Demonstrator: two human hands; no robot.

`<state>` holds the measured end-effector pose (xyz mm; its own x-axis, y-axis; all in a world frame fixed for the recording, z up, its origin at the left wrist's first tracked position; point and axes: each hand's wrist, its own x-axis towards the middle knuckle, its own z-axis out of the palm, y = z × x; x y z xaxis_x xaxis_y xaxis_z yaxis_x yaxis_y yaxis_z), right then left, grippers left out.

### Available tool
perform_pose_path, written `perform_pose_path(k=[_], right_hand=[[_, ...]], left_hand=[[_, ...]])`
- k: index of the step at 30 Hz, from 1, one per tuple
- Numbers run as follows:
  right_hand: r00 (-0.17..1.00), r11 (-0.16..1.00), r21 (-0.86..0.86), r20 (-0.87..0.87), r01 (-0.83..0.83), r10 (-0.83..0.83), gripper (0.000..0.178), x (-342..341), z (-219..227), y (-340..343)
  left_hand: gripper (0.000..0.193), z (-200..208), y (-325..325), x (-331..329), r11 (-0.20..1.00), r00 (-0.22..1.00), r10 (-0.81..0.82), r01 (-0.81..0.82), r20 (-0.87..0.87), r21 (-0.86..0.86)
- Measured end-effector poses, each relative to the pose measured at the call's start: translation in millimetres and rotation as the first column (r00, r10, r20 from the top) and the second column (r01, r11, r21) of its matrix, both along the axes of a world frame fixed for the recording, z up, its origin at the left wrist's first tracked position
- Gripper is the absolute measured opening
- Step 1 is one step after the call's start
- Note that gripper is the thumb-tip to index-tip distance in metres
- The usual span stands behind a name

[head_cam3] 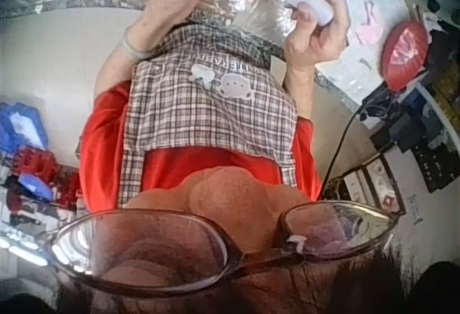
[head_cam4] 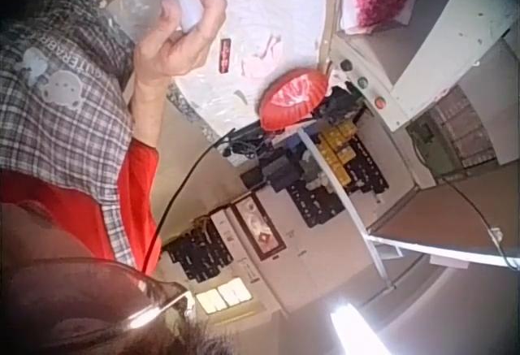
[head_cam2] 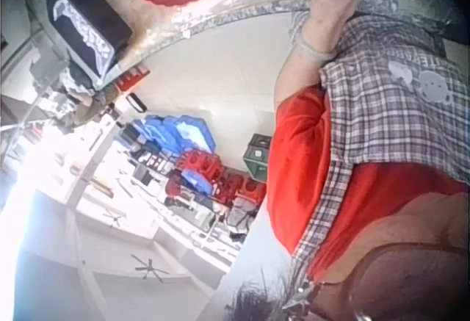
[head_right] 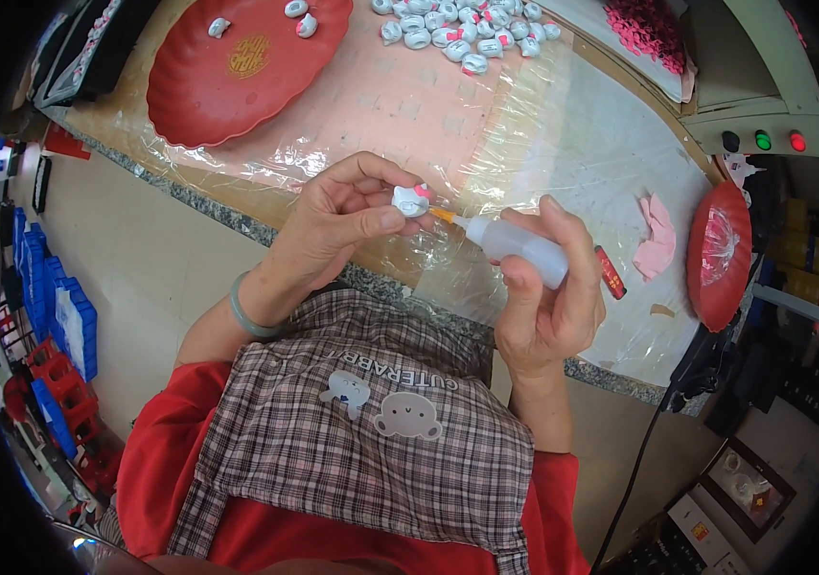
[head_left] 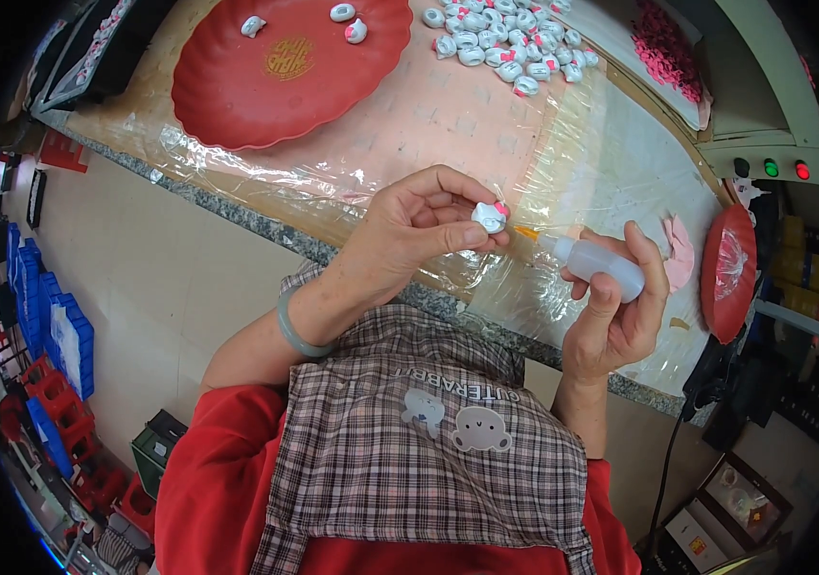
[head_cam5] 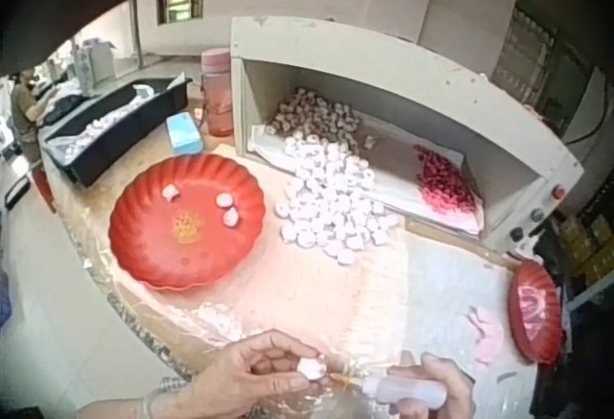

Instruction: The person picks up a white figurine head and applies glue to it from a squeeze bottle. They then press a pink bow onto the head and place the assembled piece onto a red tray.

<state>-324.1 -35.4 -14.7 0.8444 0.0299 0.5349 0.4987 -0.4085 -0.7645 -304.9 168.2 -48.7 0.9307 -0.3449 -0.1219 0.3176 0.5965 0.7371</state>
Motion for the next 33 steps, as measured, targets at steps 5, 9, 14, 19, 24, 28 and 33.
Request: perform_pose_path(k=[5,9,14,19,24,28,33], right_hand=[[1.000,1.000,-0.029,-0.001,0.007,-0.007,0.043,-0.1,-1.1,-0.1],[1.000,0.999,-0.044,0.013,0.010,-0.010,0.042,-0.3,-1.7,-0.8],[1.000,0.997,-0.072,0.004,0.013,-0.013,0.041,-0.4,-1.8,-2.3],[1.000,0.997,-0.072,-0.011,0.006,-0.007,0.040,-0.8,-2.1,-2.5],[0.999,0.998,-0.061,-0.030,-0.020,0.019,0.039,0.2,-1.3,-2.7],[0.999,0.997,-0.071,-0.028,-0.041,0.039,0.038,1.6,-1.9,-2.6],[0.999,0.998,-0.061,-0.029,-0.029,0.028,0.038,1.7,-3.2,-0.5]], left_hand=[[0.024,-1.1,0.4,0.7,1.000,1.000,0.006,-0.006,-0.003,-0.011],[0.024,-0.5,0.1,1.3,1.000,1.000,0.014,-0.014,0.011,0.004],[0.024,-2.4,0.0,1.4,1.000,1.000,0.016,-0.016,0.014,0.003],[0.024,-6.0,1.7,2.6,1.000,0.999,0.007,-0.008,0.039,0.021],[0.024,-7.0,2.2,2.6,0.999,0.998,-0.009,0.007,0.059,0.037],[0.024,-8.2,1.1,2.6,0.999,0.998,-0.007,0.005,0.057,0.046],[0.024,-6.7,-0.2,1.8,0.999,0.999,-0.033,0.031,0.038,0.039]])
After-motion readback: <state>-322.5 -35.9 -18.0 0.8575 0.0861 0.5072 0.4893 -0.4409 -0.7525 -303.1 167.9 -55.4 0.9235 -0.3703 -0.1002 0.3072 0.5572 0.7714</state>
